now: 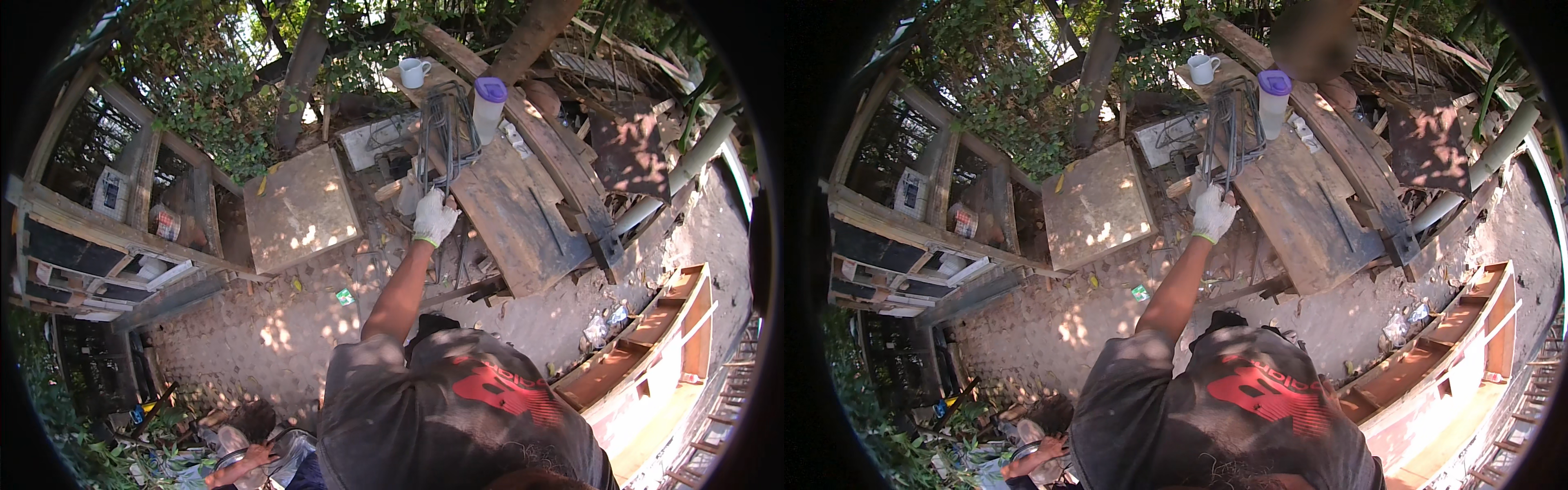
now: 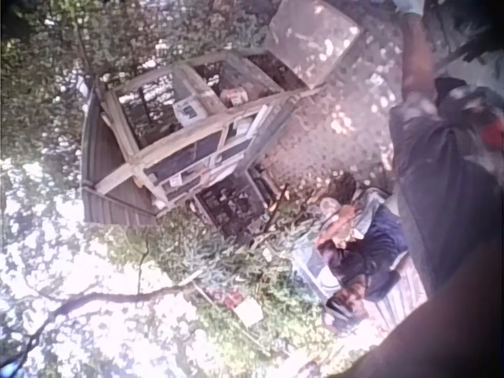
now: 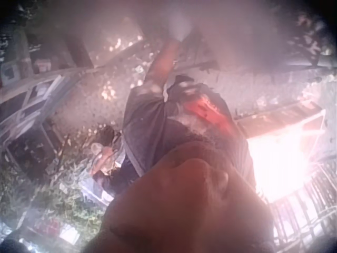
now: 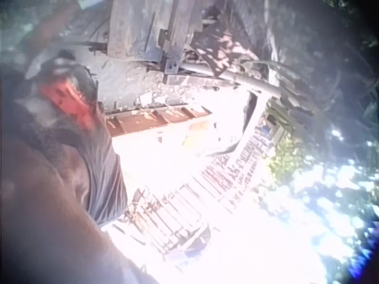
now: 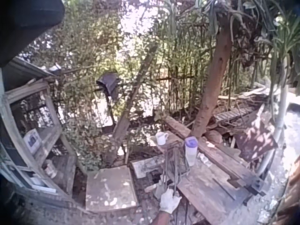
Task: The person bends several metal rods into U-shapes using a manual bending tool. They pick up each rod, place it into the tool's slot, and apply pressure to bend it before removing the finished piece and repeating the process.
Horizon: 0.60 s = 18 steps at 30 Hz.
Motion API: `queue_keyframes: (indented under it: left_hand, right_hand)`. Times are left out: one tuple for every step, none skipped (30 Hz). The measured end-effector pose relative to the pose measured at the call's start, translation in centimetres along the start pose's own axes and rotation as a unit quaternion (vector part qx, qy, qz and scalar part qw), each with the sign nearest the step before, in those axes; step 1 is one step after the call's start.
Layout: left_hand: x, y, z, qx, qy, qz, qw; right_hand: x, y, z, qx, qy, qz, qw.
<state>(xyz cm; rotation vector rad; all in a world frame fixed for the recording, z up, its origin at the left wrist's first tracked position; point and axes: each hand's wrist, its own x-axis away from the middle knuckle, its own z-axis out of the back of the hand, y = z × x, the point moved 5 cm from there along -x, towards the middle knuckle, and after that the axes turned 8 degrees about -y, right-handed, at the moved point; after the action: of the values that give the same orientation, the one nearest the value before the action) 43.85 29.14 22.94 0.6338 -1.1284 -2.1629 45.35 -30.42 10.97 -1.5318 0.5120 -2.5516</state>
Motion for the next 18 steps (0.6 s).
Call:
queue_keyframes:
  left_hand:
    - [0.9, 0.1, 0.0, -0.005, -0.016, -0.007, 1.0]
    - [1.7, -0.1, 0.1, -0.012, -0.031, -0.012, 0.999]
    - [2.2, -0.6, 0.3, -0.003, -0.028, -0.017, 0.999]
    - [2.7, -0.5, 0.7, -0.006, -0.043, -0.013, 0.999]
    - [3.0, 0.0, 1.7, -0.01, -0.057, -0.012, 0.998]
    - [3.1, 0.4, 2.6, -0.015, -0.07, -0.01, 0.997]
    - [3.4, 0.5, 3.6, -0.002, -0.078, -0.017, 0.997]
    - [3.7, 0.5, 4.4, 0.01, -0.077, -0.022, 0.997]
    - [4.0, 0.5, 5.1, 0.021, -0.075, -0.027, 0.997]
    - [4.4, 0.3, 5.6, 0.034, -0.074, -0.03, 0.996]
    - [4.6, 0.0, 5.7, 0.051, -0.086, -0.02, 0.995]
    - [4.6, -0.1, 6.0, 0.024, -0.088, -0.028, 0.995]
    - [4.7, 0.0, 5.8, 0.003, -0.094, -0.033, 0.995]
    - [4.9, 0.2, 6.0, -0.021, -0.099, -0.038, 0.994]
    - [5.0, 0.4, 5.6, -0.026, -0.126, -0.013, 0.992]
    - [4.7, 1.3, 5.4, -0.034, -0.154, 0.011, 0.987]
    - [4.8, 1.4, 5.2, -0.044, -0.179, 0.038, 0.982]
    - [4.9, 1.2, 5.0, -0.055, -0.172, 0.028, 0.983]
  right_hand:
    - [0.7, -0.2, 0.2, -0.008, -0.002, 0.002, 1.0]
    - [1.2, -0.8, 0.4, -0.015, -0.008, 0.006, 1.0]
    - [1.8, -1.5, 0.6, -0.021, -0.014, 0.011, 1.0]
    - [2.6, -2.1, 0.8, -0.032, -0.018, 0.014, 0.999]
    - [3.3, -2.7, 1.1, -0.041, -0.024, 0.019, 0.999]
    - [4.1, -3.4, 1.3, -0.053, -0.03, 0.024, 0.998]
    - [5.0, -4.2, 1.6, -0.063, -0.038, 0.029, 0.997]
    - [5.7, -5.1, 1.9, -0.073, -0.048, 0.04, 0.995]
    - [6.5, -5.9, 2.2, -0.085, -0.059, 0.047, 0.994]
    - [7.3, -6.8, 2.4, -0.097, -0.071, 0.055, 0.991]
    - [8.1, -7.6, 2.7, -0.109, -0.083, 0.065, 0.988]
    - [8.9, -8.4, 2.9, -0.123, -0.098, 0.073, 0.985]
    - [10.0, -9.1, 3.3, -0.137, -0.107, 0.079, 0.982]
    - [10.9, -9.9, 3.4, -0.155, -0.12, 0.088, 0.977]
    - [12.0, -10.5, 3.6, -0.173, -0.134, 0.095, 0.971]
    - [13.0, -11.3, 3.9, -0.194, -0.148, 0.103, 0.964]
    - [13.5, -12.4, 4.1, -0.216, -0.167, 0.112, 0.956]
    - [13.9, -13.3, 4.3, -0.235, -0.185, 0.12, 0.947]
